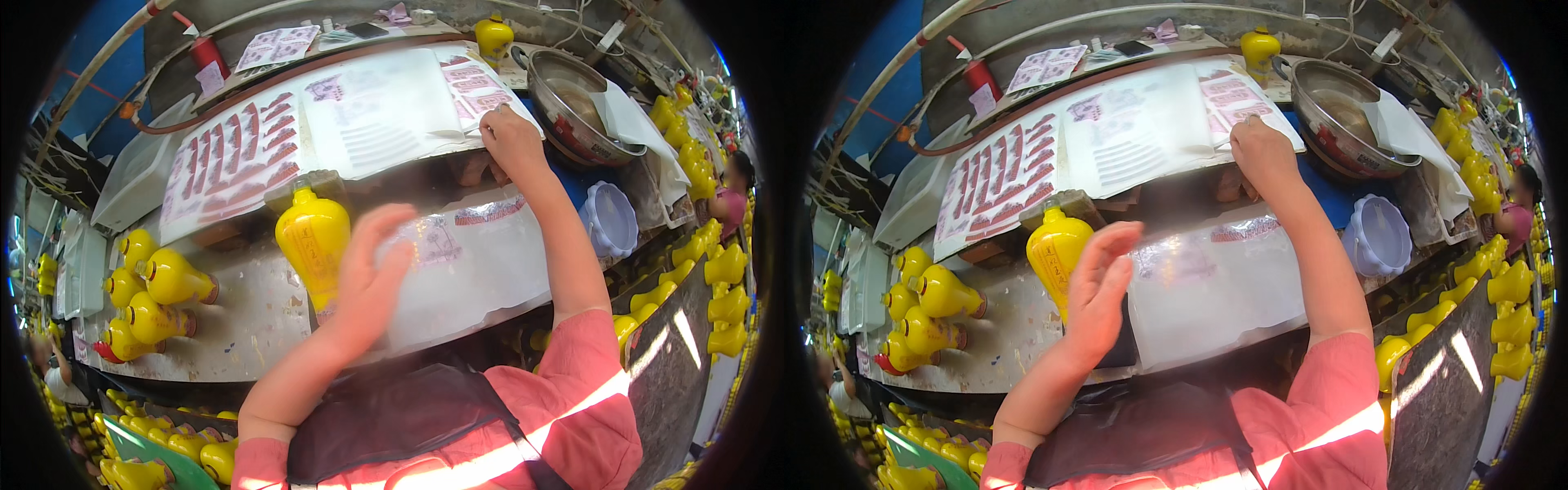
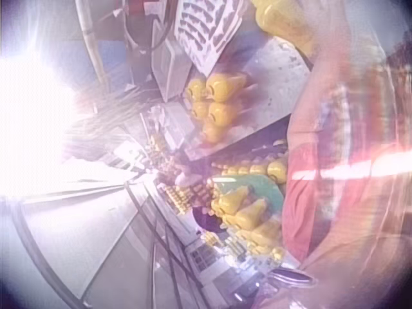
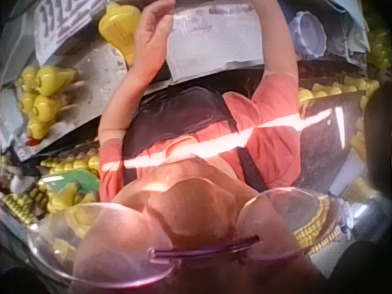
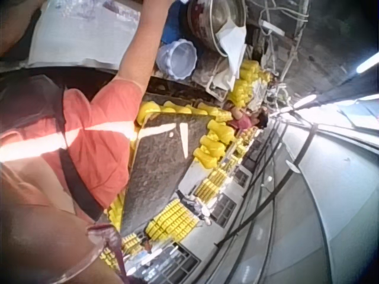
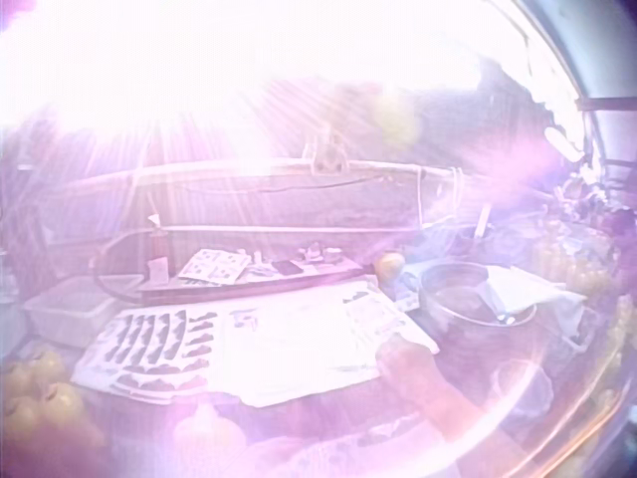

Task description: The person applies decorative stickers to yellow ceramic vases. They peel stickers from a sheet, place them on the vase body, and smooth them with a cloth. The person handles one vase at a time, rotating it to apply multiple stickers.

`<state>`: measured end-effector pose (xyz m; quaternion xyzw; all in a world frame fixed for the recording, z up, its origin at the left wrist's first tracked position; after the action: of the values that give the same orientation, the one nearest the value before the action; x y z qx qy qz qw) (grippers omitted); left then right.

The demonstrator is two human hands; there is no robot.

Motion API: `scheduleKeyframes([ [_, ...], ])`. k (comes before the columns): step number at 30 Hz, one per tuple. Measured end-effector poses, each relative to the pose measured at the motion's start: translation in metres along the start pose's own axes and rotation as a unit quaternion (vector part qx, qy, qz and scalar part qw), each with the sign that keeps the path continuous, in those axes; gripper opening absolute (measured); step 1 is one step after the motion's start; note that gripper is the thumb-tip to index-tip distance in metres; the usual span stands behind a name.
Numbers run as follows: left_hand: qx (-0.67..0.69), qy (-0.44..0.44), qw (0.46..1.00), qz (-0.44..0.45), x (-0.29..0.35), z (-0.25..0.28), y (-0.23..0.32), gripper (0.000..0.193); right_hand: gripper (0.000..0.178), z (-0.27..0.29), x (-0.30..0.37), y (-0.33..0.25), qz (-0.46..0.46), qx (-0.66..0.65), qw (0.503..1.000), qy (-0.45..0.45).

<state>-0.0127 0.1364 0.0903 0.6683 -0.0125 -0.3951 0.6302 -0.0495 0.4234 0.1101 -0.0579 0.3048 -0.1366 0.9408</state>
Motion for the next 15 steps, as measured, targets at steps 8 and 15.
scheduleKeyframes([
  [8,0.395,0.067,0.844,0.358,0.01,-0.084,-0.062,0.067,0.008,0.068,0.046,-0.073,0.118,0.068,0.99,0.022],
  [15,0.554,0.175,0.728,0.364,0.007,-0.083,-0.069,0.067,0.014,0.131,0.081,-0.125,0.192,-0.079,0.977,0.051],
])
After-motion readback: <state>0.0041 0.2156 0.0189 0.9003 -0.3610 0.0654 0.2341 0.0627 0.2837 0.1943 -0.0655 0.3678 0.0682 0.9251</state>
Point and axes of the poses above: each hand's wrist, its own x-axis away from the middle knuckle, its own z-axis out of the back of the hand, y = z × x, the point moved 9 cm from there along -x, towards the middle knuckle, and after that the axes turned 11 degrees about -z, right-handed, at the moved point
